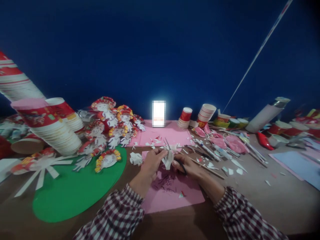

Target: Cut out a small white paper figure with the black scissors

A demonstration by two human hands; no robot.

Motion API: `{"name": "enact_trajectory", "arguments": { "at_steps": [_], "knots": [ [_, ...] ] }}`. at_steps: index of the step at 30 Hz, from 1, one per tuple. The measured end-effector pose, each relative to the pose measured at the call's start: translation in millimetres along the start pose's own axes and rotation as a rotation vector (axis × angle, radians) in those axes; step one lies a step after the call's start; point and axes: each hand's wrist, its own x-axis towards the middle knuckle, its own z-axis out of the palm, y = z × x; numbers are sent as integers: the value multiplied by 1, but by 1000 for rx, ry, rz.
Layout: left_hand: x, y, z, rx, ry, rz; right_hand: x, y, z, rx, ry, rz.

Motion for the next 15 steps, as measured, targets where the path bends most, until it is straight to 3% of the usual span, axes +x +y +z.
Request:
{"name": "enact_trajectory", "arguments": {
  "at_steps": [5,15],
  "knots": [
    [1,-2,0,-11,10,20,0,-3,2,40,7,43],
    [-2,2,2,9,39,-3,0,0,0,-26,6,-17]
  ]
}}
